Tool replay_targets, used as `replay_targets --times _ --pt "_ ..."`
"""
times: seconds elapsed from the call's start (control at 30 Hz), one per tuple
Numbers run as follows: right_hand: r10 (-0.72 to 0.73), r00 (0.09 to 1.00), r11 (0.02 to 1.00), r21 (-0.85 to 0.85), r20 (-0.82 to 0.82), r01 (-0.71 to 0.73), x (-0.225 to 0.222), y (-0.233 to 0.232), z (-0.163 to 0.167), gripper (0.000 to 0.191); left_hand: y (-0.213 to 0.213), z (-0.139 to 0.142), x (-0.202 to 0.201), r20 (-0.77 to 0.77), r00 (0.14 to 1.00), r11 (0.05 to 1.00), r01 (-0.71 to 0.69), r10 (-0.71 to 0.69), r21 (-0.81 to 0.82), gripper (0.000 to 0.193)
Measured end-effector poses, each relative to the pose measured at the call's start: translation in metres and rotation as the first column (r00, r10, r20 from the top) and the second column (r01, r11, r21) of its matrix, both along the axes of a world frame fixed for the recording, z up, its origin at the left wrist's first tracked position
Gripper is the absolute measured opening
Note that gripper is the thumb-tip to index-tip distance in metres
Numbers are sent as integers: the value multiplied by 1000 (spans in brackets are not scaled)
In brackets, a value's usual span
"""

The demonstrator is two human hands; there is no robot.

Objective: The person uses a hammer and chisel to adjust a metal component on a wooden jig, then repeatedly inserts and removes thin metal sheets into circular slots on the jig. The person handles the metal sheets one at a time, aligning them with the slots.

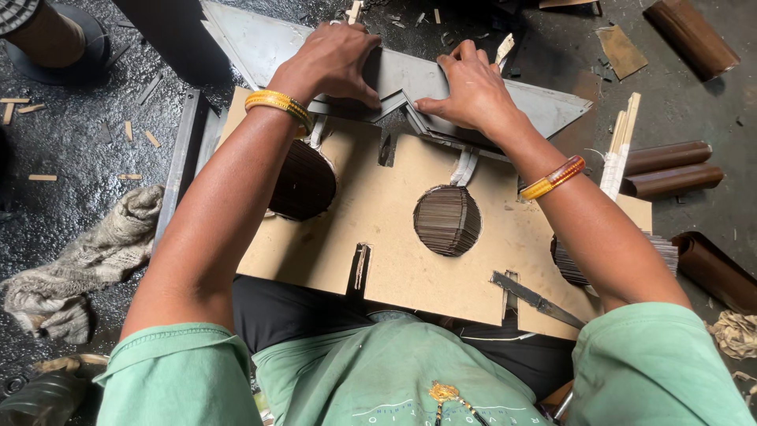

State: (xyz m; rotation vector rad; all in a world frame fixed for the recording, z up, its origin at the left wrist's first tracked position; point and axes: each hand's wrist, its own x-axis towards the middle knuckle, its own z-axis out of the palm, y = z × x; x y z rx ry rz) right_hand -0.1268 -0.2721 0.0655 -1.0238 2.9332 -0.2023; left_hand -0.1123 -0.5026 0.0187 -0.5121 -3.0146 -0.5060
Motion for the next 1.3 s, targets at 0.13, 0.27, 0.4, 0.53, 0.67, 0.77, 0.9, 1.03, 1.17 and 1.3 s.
replay_targets --times 0.13,0.27,0.4,0.53,0.67,0.77,0.9,1.03,1.17,1.3 --pt "-32 999 994 103 -9 33 6 -12 12 90 4 7 3 11 1000 996 -13 14 -93 71" --pt "-57 995 976 216 79 39 1 -19 17 107 3 6 1 40 999 997 -33 36 -76 91" --pt "8 990 958 283 139 -47 -5 -11 17 148 -1 1 -1 165 986 998 15 -5 -59 149" --pt "-3 979 928 365 204 -73 -7 8 12 164 -1 -2 3 222 975 988 44 -11 -146 167" --pt "43 979 947 305 201 -104 -10 21 7 157 5 3 -3 297 955 967 71 6 -246 164" --pt "71 982 960 254 173 -114 -12 28 5 152 6 5 -5 276 961 955 67 16 -289 157" --pt "79 983 965 236 169 -118 -18 35 0 144 6 1 -6 206 979 958 69 -11 -277 146" --pt "99 985 962 239 144 -132 -25 46 -13 141 7 1 -11 205 978 962 82 -27 -262 144" --pt "133 984 966 208 122 -156 -30 62 -33 136 6 0 -12 212 974 946 145 -84 -290 142" --pt "164 979 975 133 123 -180 -37 77 -53 138 7 -8 -10 212 975 948 125 -63 -294 146"
